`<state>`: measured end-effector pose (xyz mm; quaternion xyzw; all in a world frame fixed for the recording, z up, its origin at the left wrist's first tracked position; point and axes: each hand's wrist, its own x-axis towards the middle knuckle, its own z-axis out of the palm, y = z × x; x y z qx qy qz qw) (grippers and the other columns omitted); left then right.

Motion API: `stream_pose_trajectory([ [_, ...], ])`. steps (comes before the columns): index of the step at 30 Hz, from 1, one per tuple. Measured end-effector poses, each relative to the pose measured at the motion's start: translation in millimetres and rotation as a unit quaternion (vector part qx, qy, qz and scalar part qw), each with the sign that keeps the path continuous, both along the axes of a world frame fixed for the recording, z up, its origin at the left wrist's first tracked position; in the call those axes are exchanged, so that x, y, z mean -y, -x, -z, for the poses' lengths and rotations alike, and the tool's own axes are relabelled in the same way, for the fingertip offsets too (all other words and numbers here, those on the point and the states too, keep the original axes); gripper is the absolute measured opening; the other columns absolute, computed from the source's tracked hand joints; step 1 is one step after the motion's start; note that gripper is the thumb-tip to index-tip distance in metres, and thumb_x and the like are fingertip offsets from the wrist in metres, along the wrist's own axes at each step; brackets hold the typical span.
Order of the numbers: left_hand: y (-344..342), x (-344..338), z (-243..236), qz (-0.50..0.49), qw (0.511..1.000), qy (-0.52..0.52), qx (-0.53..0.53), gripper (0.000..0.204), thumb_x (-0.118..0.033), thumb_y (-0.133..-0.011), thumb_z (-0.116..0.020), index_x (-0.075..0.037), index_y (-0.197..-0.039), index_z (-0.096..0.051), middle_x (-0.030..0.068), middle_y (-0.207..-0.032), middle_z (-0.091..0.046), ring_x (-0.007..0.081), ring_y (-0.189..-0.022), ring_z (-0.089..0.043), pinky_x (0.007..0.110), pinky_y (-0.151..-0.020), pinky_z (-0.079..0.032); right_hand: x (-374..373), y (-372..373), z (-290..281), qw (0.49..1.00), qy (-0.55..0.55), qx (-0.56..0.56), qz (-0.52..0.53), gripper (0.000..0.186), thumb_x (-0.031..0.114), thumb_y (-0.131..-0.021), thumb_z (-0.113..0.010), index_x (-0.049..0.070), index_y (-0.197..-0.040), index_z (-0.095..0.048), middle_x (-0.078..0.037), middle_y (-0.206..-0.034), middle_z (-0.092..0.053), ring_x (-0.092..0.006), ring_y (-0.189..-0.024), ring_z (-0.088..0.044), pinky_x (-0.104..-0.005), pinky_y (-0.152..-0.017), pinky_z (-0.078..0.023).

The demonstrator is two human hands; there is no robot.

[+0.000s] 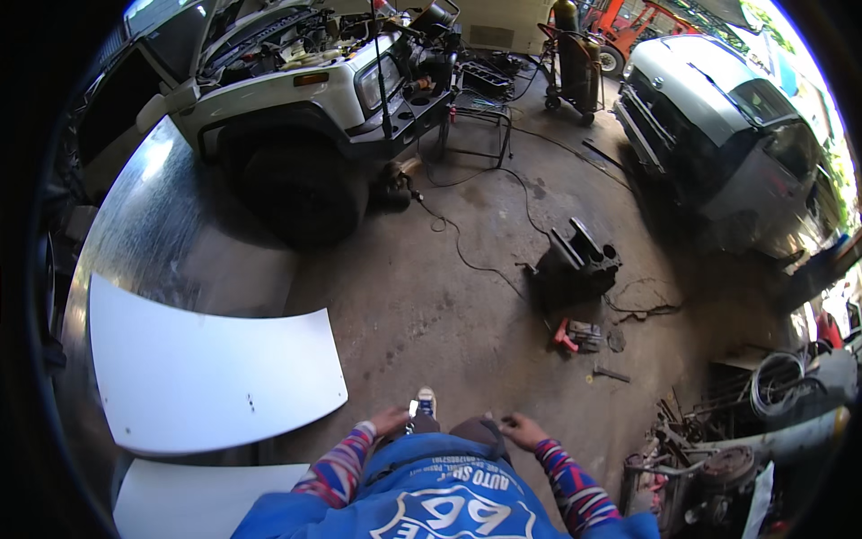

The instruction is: The person works on a car engine with the hood open, using a wrench to loosen bolts on the engine block and then applying a blowtorch to heat specific areas. The person handles engine components and tools while seated in the engine bay.

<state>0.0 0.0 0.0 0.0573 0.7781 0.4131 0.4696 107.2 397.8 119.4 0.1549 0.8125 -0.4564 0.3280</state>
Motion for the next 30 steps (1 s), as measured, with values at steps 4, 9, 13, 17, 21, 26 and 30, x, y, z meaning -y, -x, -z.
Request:
stream_pose_trajectory([
  [4, 89, -89, 50, 0.264, 0.936, 0.091, 0.216, 0.084, -0.067, -0.092, -0.052, -0.006, -0.149, -0.042, 0.0166, -0.155, -0.039, 0.0314, -0.142, -0.04, 0.044, -0.117, -0.029, -19, 46, 20, 0.999, -0.015, -0.035, -0.025, 0.071, 0.057, -0.089, -0.061, 0.005, -0.137, -0.057, -0.024, -0.133, -0.059, -0.036, -0.126, -0.056, -0.0413, -0.108, -0.041],
  [9, 191, -128, 71, 0.16, 0.951, 0.066, 0.256, 0.087, -0.073, -0.094, -0.035, -0.007, -0.15, -0.04, 0.0137, -0.153, -0.044, 0.0283, -0.14, -0.041, 0.043, -0.117, -0.028, -90, 146, 38, 0.994, 0.074, 0.062, 0.045, 0.075, 0.061, -0.088, -0.062, 0.008, -0.14, -0.055, -0.019, -0.132, -0.061, -0.0297, -0.125, -0.056, -0.0388, -0.106, -0.042],
  [13, 285, -160, 43, 0.031, 0.968, 0.086, 0.236, 0.092, -0.077, -0.094, -0.028, -0.006, -0.152, -0.036, 0.0136, -0.154, -0.041, 0.029, -0.14, -0.042, 0.046, -0.117, -0.027, -151, 259, 32, 0.979, 0.11, 0.102, 0.135, 0.059, 0.042, -0.093, -0.063, 0.006, -0.138, -0.055, -0.012, -0.125, -0.064, -0.0191, -0.111, -0.059, -0.0308, -0.097, -0.046],
  [17, 416, -177, -21, -0.115, 0.967, 0.053, 0.221, 0.08, -0.068, -0.098, -0.031, -0.007, -0.148, -0.043, 0.0167, -0.149, -0.047, 0.03, -0.136, -0.047, 0.048, -0.11, -0.039, -202, 353, 21, 0.969, 0.157, 0.147, 0.119, 0.047, 0.027, -0.098, -0.058, 0.0, -0.136, -0.055, -0.01, -0.126, -0.064, -0.0182, -0.112, -0.059, -0.0298, -0.097, -0.047],
  [21, 562, -202, -91, -0.165, 0.97, 0.163, -0.072, 0.074, -0.062, -0.096, -0.045, 0.002, -0.133, -0.056, 0.0273, -0.136, -0.056, 0.0396, -0.131, -0.051, 0.043, -0.108, -0.042, -245, 455, 37, 0.973, 0.111, 0.203, 0.026, 0.052, 0.031, -0.098, -0.06, -0.004, -0.136, -0.054, -0.014, -0.128, -0.063, -0.0205, -0.114, -0.061, -0.031, -0.098, -0.048],
  [26, 809, -213, -209, -0.324, 0.83, -0.107, -0.442, 0.032, -0.029, -0.095, -0.062, 0.0, -0.108, -0.066, 0.0159, -0.105, -0.07, 0.0252, -0.098, -0.067, 0.036, -0.087, -0.051, -262, 588, 63, 0.988, 0.07, 0.136, 0.006, 0.044, 0.029, -0.094, -0.068, -0.004, -0.122, -0.065, -0.015, -0.111, -0.071, -0.0219, -0.101, -0.067, -0.0325, -0.089, -0.052],
  [30, 987, -213, -327, -0.391, 0.64, 0.052, -0.659, 0.026, -0.026, -0.095, -0.058, -0.003, -0.086, -0.067, 0.0189, -0.082, -0.067, 0.0375, -0.076, -0.065, 0.047, -0.072, -0.05, -267, 719, 22, 0.997, 0.006, 0.08, -0.021, 0.039, 0.03, -0.087, -0.074, 0.002, -0.113, -0.072, -0.014, -0.098, -0.075, -0.0223, -0.092, -0.07, -0.0361, -0.086, -0.053],
])
